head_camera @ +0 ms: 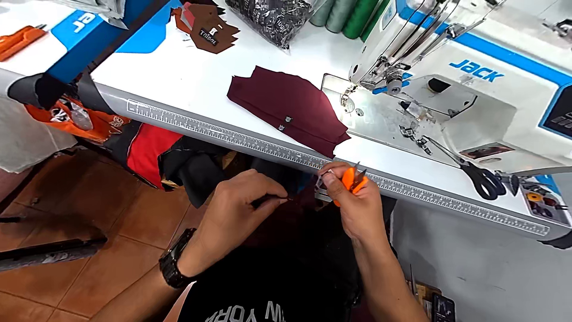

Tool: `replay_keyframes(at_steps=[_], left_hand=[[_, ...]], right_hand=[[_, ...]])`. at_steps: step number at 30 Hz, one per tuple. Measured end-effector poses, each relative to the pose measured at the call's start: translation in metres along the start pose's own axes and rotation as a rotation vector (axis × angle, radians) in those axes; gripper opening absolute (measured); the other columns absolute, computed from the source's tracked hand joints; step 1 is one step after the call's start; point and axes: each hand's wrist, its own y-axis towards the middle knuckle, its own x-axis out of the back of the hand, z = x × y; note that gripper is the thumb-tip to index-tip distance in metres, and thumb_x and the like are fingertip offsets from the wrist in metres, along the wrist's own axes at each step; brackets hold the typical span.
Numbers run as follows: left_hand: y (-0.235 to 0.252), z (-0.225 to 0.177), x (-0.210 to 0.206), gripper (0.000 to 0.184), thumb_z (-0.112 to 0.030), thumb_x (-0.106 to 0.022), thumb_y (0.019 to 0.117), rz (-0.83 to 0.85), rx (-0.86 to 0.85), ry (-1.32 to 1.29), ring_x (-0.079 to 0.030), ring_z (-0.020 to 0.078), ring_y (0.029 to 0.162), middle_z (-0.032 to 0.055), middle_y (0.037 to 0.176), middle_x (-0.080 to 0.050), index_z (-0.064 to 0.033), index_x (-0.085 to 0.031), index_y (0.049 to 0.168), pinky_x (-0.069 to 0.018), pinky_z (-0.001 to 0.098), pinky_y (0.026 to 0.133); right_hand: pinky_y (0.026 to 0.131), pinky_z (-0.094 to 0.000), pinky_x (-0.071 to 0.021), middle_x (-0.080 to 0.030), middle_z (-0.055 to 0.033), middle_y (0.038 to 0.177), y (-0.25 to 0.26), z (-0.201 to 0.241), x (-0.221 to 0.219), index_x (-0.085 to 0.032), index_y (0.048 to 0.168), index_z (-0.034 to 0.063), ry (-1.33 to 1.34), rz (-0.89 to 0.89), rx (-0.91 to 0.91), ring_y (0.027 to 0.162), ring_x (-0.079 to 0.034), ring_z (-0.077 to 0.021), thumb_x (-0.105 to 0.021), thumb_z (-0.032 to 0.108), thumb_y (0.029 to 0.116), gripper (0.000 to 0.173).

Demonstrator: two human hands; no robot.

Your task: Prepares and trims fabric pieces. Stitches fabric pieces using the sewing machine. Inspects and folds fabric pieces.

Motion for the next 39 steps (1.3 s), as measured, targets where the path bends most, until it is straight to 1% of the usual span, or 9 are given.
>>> replay_keyframes(at_steps=[9, 12, 14, 16, 20, 24, 32, 35, 39], left_hand=[[-0.008, 0.008, 0.001, 0.006, -0.013, -0.074, 0.0862, -0.015, -0.023, -0.018, -0.069, 0.0072, 0.098, -0.0065, 0.101, -0.073, -0.0155, -0.073, 0.092, -0.0594, 0.0239, 0.085], [-0.007, 0.01, 0.0, 0.01, -0.011, -0.078, 0.0846, 0.008, -0.012, -0.149, -0.071, 0.0095, 0.094, -0.0044, 0.099, -0.074, -0.0138, -0.072, 0.092, -0.062, 0.0266, 0.083], [-0.005, 0.008, -0.002, 0.009, -0.006, -0.077, 0.0839, 0.013, -0.041, -0.181, -0.071, 0.0124, 0.099, -0.0013, 0.102, -0.074, -0.0111, -0.072, 0.09, -0.0619, 0.0284, 0.086], [-0.002, 0.004, -0.004, 0.007, -0.004, -0.075, 0.0838, 0.0, -0.091, -0.146, -0.068, 0.0106, 0.101, 0.0002, 0.106, -0.071, -0.0096, -0.074, 0.089, -0.0608, 0.0241, 0.085], [0.003, -0.004, -0.013, 0.004, -0.007, -0.075, 0.0876, 0.005, -0.219, -0.051, -0.066, 0.0112, 0.102, 0.0005, 0.101, -0.069, -0.01, -0.074, 0.09, -0.0577, 0.0252, 0.088], [0.01, -0.011, -0.01, 0.007, -0.017, -0.075, 0.0909, 0.068, -0.192, 0.026, -0.067, 0.0057, 0.092, -0.004, 0.093, -0.071, -0.0108, -0.075, 0.093, -0.0587, 0.0223, 0.082], [0.021, 0.023, 0.032, 0.006, -0.013, -0.075, 0.0884, 0.323, 0.431, -0.473, -0.063, 0.0041, 0.065, -0.0024, 0.075, -0.07, -0.0117, -0.077, 0.093, -0.0516, 0.0179, 0.056], [0.023, 0.024, 0.034, 0.007, -0.009, -0.074, 0.0886, 0.301, 0.461, -0.539, -0.063, 0.0072, 0.064, 0.0017, 0.075, -0.07, -0.0096, -0.077, 0.095, -0.052, 0.0195, 0.056], [0.028, 0.03, 0.047, 0.007, -0.021, -0.075, 0.0893, 0.322, 0.261, -0.367, -0.068, 0.0062, 0.073, -0.0042, 0.083, -0.073, -0.0157, -0.078, 0.093, -0.0578, 0.0207, 0.064]], right_hand=[[0.055, -0.023, -0.0494, -0.071, 0.0051, 0.084, -0.076, -0.041, 0.14, -0.073, 0.106, 0.0154, -0.447, -0.151, -0.217, 0.061, -0.058, -0.003, -0.071, 0.029, 0.0956, 0.017], [0.068, -0.0699, -0.0483, -0.067, -0.0299, 0.086, -0.123, -0.086, 0.21, -0.071, 0.104, -0.0052, -1.108, -0.358, -0.614, 0.078, -0.065, -0.0488, -0.067, 0.022, 0.0987, 0.028], [0.08, -0.0797, -0.0442, -0.069, -0.0344, 0.101, -0.14, -0.09, 0.226, -0.073, 0.11, -0.0024, -1.247, -0.397, -0.788, 0.098, -0.065, -0.0578, -0.062, 0.022, 0.1008, 0.028], [0.076, -0.0723, -0.0483, -0.072, -0.0267, 0.097, -0.13, -0.063, 0.207, -0.074, 0.11, -0.0017, -1.07, -0.423, -0.517, 0.089, -0.068, -0.0472, -0.062, 0.021, 0.1013, 0.028], [0.072, -0.0261, -0.0562, -0.07, -0.0001, 0.107, -0.079, 0.001, 0.08, -0.07, 0.12, 0.012, -0.603, -0.229, 0.057, 0.087, -0.065, -0.0053, -0.074, 0.043, 0.0916, 0.042], [0.072, -0.0236, -0.0585, -0.07, 0.004, 0.1, -0.042, 0.005, -0.007, -0.076, 0.102, 0.0155, -0.459, 0.087, 0.266, 0.088, -0.066, -0.0041, -0.077, 0.024, 0.0873, 0.017], [0.051, -0.0131, -0.0404, -0.063, 0.0069, 0.07, -0.02, 0.002, 0.019, -0.078, 0.104, 0.0141, 0.175, 0.384, -0.377, 0.055, -0.049, 0.0036, -0.067, 0.015, 0.0904, 0.017], [0.061, -0.0186, -0.0477, -0.064, 0.0047, 0.08, -0.016, -0.002, 0.015, -0.071, 0.128, 0.0182, 0.099, 0.442, -0.308, 0.067, -0.055, -0.0016, -0.075, 0.033, 0.0908, 0.04], [0.067, -0.0298, -0.057, -0.072, 0.0056, 0.09, -0.021, -0.009, -0.018, -0.076, 0.106, 0.0165, -0.35, 0.305, -0.064, 0.078, -0.066, -0.0038, -0.07, 0.029, 0.0889, 0.022]])
